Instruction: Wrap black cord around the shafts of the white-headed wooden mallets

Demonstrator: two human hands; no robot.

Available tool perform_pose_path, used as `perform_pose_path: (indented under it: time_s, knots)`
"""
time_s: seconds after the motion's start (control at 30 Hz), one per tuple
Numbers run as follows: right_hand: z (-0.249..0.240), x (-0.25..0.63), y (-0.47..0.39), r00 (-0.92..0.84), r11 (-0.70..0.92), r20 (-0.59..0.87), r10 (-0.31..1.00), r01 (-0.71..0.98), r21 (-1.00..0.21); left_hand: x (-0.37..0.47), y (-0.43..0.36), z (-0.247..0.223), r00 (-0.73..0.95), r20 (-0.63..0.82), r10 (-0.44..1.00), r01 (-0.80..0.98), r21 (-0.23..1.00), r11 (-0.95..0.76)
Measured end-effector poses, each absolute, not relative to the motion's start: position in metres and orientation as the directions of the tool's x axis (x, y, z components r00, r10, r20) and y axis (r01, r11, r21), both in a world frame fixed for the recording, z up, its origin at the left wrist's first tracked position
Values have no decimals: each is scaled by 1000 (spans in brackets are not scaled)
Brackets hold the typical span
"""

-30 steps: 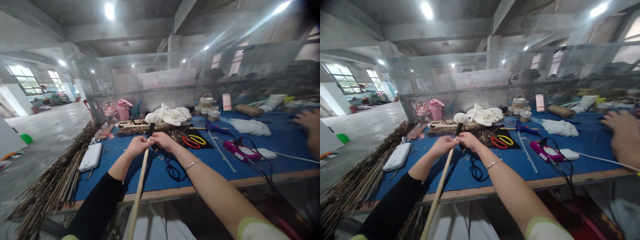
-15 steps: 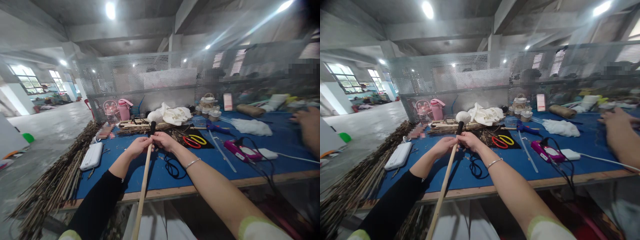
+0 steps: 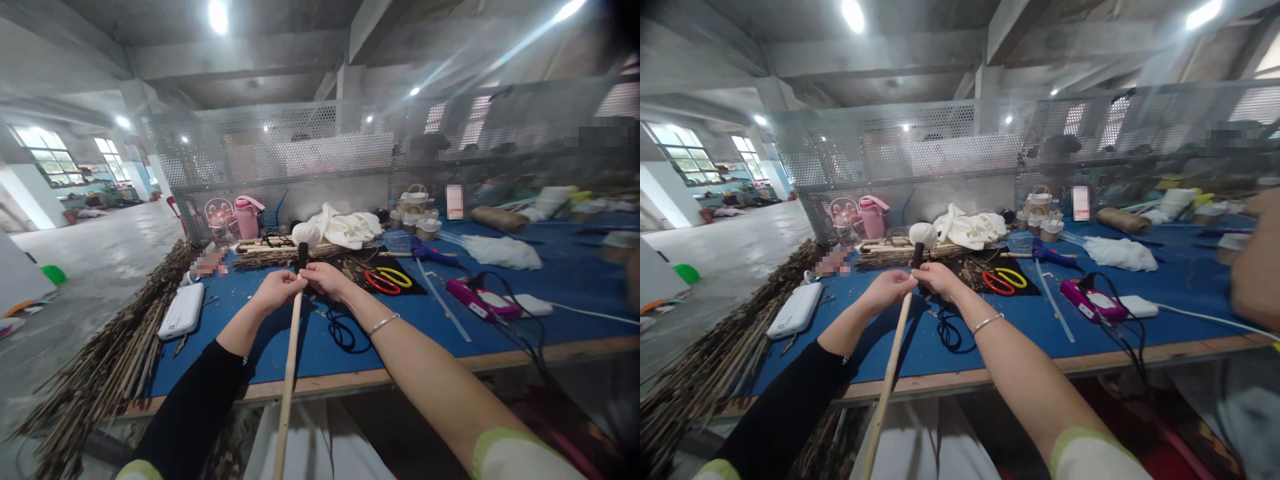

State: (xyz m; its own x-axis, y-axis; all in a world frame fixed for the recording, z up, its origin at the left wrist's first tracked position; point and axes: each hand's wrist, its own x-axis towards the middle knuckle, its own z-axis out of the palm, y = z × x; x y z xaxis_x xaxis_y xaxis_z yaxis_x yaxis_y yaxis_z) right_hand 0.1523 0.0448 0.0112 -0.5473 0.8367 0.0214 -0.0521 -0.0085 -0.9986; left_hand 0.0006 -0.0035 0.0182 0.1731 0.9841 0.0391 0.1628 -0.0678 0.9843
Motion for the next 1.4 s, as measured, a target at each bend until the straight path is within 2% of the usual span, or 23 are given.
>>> perform_pose_path:
  time_s: [0.33, 0.43, 0.53, 0.63, 1.13, 1.23, 1.4]
  knots:
    - [10, 157, 47, -624, -89, 7, 781, -123, -988, 0, -3, 17, 332, -45, 942, -28, 998, 58]
    - [9, 155, 46, -606, -63, 30, 795, -131, -989, 0, -5, 19, 267, -63, 962, 55, 997, 50]
    - [8, 152, 46, -569, -45, 23, 822, -104, -994, 0, -6, 20, 123, 0, 992, 258, 966, -32]
    - [5, 151, 48, -563, -27, 17, 826, -68, -997, 0, -7, 21, 94, 51, 994, 342, 936, -80]
    - [7, 158, 49, -607, -132, -76, 791, -48, -990, 1, 0, 12, 233, 16, 972, 120, 992, -45]
    - [4, 157, 51, -584, -105, -52, 810, -57, -993, 2, -1, 11, 293, -13, 956, 87, 996, -14]
    - [5, 153, 47, -563, -70, -44, 825, -24, -997, 0, -1, 9, 213, -17, 977, 213, 977, -30]
